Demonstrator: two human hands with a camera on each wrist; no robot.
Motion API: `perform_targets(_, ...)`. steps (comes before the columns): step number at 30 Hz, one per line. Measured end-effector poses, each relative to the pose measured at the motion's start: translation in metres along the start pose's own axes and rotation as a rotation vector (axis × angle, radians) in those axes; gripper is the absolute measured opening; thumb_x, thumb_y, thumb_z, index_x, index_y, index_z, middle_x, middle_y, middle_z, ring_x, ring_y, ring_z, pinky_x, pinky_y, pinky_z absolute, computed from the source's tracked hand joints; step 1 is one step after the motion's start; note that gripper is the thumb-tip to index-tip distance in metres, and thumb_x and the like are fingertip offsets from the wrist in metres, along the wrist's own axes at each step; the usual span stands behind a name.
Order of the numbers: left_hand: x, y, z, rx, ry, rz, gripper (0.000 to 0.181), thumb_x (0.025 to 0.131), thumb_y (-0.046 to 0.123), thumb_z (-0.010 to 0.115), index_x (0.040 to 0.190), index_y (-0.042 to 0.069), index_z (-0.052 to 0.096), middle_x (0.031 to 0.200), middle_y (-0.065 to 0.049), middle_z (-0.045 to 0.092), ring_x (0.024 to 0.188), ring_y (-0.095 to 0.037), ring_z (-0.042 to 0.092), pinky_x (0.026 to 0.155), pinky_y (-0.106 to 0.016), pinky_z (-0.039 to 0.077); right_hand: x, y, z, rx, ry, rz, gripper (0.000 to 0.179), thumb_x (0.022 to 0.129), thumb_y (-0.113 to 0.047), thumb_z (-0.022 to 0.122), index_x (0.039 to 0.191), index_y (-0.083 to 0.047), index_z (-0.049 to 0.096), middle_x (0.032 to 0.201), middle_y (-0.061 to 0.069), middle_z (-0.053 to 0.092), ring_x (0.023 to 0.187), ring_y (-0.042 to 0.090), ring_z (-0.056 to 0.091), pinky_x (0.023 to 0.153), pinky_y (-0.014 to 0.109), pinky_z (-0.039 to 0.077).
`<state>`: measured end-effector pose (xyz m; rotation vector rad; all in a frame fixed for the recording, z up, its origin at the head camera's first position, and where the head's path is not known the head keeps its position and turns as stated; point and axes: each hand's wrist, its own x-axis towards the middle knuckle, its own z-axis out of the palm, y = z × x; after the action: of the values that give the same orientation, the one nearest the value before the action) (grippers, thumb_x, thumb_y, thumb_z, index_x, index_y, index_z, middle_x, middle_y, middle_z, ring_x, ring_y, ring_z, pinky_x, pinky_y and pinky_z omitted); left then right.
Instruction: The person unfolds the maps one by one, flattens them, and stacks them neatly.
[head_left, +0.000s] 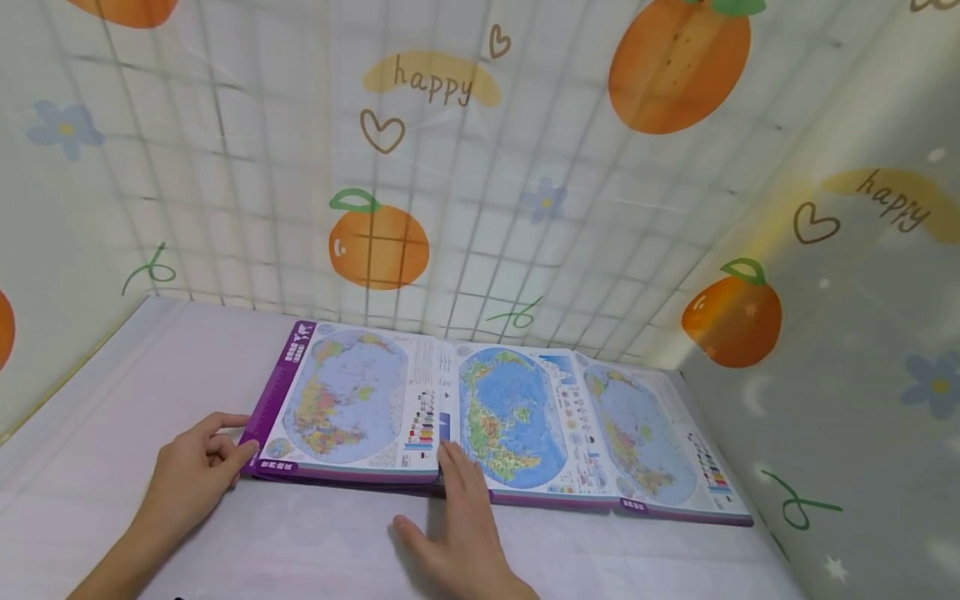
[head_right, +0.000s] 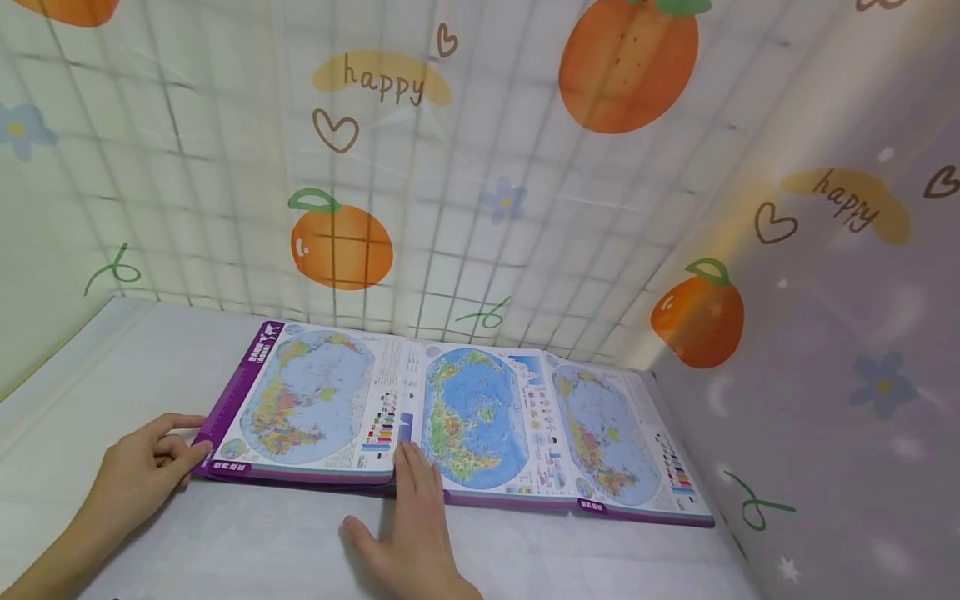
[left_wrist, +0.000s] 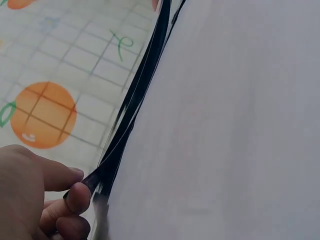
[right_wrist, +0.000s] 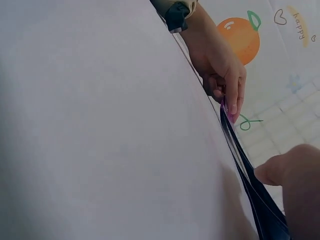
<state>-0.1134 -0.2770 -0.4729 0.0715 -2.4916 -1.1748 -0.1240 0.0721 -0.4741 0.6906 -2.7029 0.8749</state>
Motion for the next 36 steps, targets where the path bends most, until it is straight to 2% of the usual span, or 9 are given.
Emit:
perform_targets(5, -0.004, 0.008, 0.005, 0.035, 0.002, 0.025, 0.037, 0.096, 0.02, 0.079, 0.127, 0.003, 0.068, 0.061, 0.009, 0.057, 0.051, -0.004, 0.045, 0.057, -0.026, 0.037, -0.004, 0.005, -0.006, -0.002, -0.027, 0.042, 0.096, 0.09, -0.054, 0.077, 0.157, 0.003, 0.041, 0.166, 0.018, 0.039, 0.154, 0.037, 0.036, 0.125, 0.061, 0.026)
perform_targets(12, -0.006, 0.016, 0.012, 0.079, -0.017, 0.045, 0.042, 0.092, 0.02, 0.082, 0.128, 0.003, 0.07, 0.063, 0.011, 0.054, 0.053, -0.001, 0.041, 0.057, -0.026, 0.035, -0.01, 0.012, -0.012, -0.034, 0.028, 0.01, 0.095, 0.089, -0.054, 0.078, 0.154, 0.007, 0.044, 0.161, 0.019, 0.044, 0.149, 0.039, 0.042, 0.122, 0.062, 0.03)
perform_targets(19, -0.007, 0.016, 0.016, 0.113, -0.033, 0.052, 0.046, 0.09, 0.023, 0.083, 0.13, 0.004, 0.069, 0.066, 0.011, 0.05, 0.055, -0.002, 0.035, 0.056, -0.026, 0.031, -0.011, 0.014, -0.016, -0.004, -0.032, 0.082, 0.096, 0.091, -0.058, 0.075, 0.158, 0.004, 0.04, 0.165, 0.017, 0.04, 0.152, 0.039, 0.038, 0.123, 0.062, 0.028)
perform_targets(26, -0.007, 0.017, 0.017, 0.099, -0.031, 0.083, 0.046, 0.09, 0.022, 0.084, 0.13, 0.003, 0.07, 0.068, 0.012, 0.051, 0.055, 0.0, 0.033, 0.055, -0.025, 0.031, -0.013, 0.015, -0.016, -0.017, -0.019, 0.091, 0.092, 0.097, -0.059, 0.068, 0.158, 0.004, 0.04, 0.164, 0.018, 0.04, 0.151, 0.035, 0.039, 0.118, 0.056, 0.039)
perform_targets(33, -0.006, 0.018, 0.013, 0.096, -0.04, 0.061, 0.045, 0.092, 0.019, 0.082, 0.132, 0.003, 0.069, 0.065, 0.013, 0.054, 0.053, -0.001, 0.036, 0.057, -0.026, 0.033, -0.011, 0.014, -0.016, 0.011, -0.002, 0.094, 0.085, 0.1, -0.055, 0.066, 0.158, 0.004, 0.041, 0.164, 0.019, 0.04, 0.152, 0.036, 0.038, 0.118, 0.057, 0.039)
perform_targets(36, -0.006, 0.017, 0.01, 0.092, -0.055, 0.043, 0.045, 0.094, 0.02, 0.08, 0.134, 0.003, 0.068, 0.064, 0.013, 0.056, 0.052, -0.002, 0.038, 0.058, -0.026, 0.033, -0.008, 0.014, -0.015, 0.05, 0.043, 0.072, 0.075, 0.102, -0.046, 0.067, 0.155, 0.003, 0.046, 0.16, 0.018, 0.046, 0.149, 0.036, 0.043, 0.115, 0.058, 0.041)
